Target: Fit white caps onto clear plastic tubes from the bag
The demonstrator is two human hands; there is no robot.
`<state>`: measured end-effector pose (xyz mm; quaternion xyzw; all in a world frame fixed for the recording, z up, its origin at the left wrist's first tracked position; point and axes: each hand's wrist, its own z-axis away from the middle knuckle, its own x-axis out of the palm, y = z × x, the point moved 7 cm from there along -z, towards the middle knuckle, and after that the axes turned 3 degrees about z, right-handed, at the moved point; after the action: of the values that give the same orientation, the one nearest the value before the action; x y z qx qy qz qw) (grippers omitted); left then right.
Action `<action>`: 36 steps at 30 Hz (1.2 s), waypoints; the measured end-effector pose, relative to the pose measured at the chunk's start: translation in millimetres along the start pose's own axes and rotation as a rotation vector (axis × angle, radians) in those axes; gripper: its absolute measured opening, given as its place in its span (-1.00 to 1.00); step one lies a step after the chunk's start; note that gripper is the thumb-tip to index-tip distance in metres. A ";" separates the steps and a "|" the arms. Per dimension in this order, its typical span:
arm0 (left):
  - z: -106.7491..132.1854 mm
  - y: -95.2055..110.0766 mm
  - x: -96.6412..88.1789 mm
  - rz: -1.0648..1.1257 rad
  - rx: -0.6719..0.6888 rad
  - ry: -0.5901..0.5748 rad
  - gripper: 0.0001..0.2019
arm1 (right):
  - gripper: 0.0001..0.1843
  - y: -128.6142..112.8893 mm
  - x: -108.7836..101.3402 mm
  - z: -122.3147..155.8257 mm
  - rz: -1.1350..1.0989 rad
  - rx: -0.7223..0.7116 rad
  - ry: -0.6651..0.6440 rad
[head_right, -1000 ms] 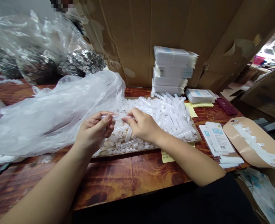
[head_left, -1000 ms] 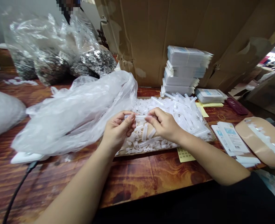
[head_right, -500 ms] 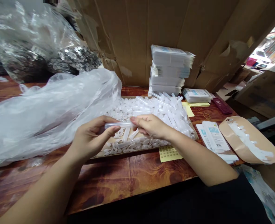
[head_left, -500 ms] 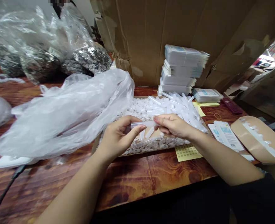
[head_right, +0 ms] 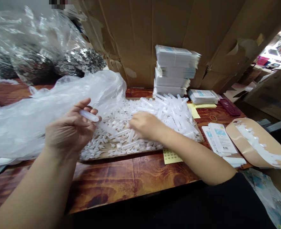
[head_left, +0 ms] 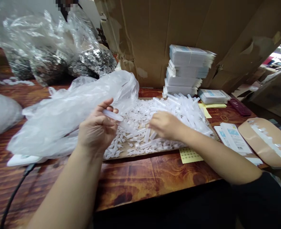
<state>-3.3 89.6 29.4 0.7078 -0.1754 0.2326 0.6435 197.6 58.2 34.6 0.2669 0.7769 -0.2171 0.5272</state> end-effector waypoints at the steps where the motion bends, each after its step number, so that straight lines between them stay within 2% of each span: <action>1: -3.1 0.7 -3.7 -0.022 0.016 0.010 -0.41 | -0.79 -15.9 10.2 -8.2 -0.020 -0.045 -0.058; 3: -8.3 0.5 -9.5 -0.064 0.036 0.017 -0.40 | -0.80 -33.6 27.1 -21.6 -0.043 -0.052 -0.173; 7: -12.3 -2.6 -12.0 -0.064 0.036 0.007 -0.45 | -0.75 -29.2 43.5 -33.4 -0.119 0.071 -0.344; 13: -5.9 -4.4 -0.5 0.001 -0.006 -0.013 -0.56 | -0.69 -18.5 43.5 -28.9 -0.130 0.097 -0.356; 15: -2.0 -6.5 5.6 0.010 -0.019 -0.052 -0.61 | -0.74 -16.1 35.4 -24.4 -0.158 0.103 -0.256; 16: 0.3 -8.5 8.6 0.002 -0.025 -0.079 -0.65 | -0.78 -15.2 26.9 -22.1 -0.204 0.106 -0.162; 19: 8.1 -17.4 14.4 -0.143 -0.024 -0.162 -0.68 | -0.90 -11.1 -13.1 -12.7 -0.466 0.157 0.257; 21: 13.6 -20.3 16.8 -0.326 0.044 -0.217 -0.63 | -0.93 -10.5 -37.8 -6.3 -0.660 0.213 0.504; 23: 19.6 -18.5 20.3 -0.514 0.159 -0.265 -0.59 | -0.89 -16.0 -54.6 -6.6 -0.771 0.238 0.644; 25: 25.4 -13.4 25.3 -0.676 0.275 -0.302 -0.58 | -0.89 -23.1 -64.1 -12.3 -0.793 0.241 0.710; 28: 31.3 -5.5 32.9 -0.878 0.383 -0.327 -0.59 | -0.90 -26.2 -63.1 -22.6 -0.822 0.239 0.727; 32: 33.2 -3.9 37.9 -1.063 0.384 -0.341 -0.65 | -0.92 -22.3 -49.7 -26.4 -0.900 0.250 0.705; 36: 37.4 -3.0 41.2 -1.139 0.387 -0.375 -0.66 | -0.90 -21.5 -42.5 -21.4 -0.901 0.320 0.704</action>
<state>36.4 54.9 47.4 0.8226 0.1643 -0.2473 0.4850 181.6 47.1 83.1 0.0431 0.8994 -0.4324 0.0467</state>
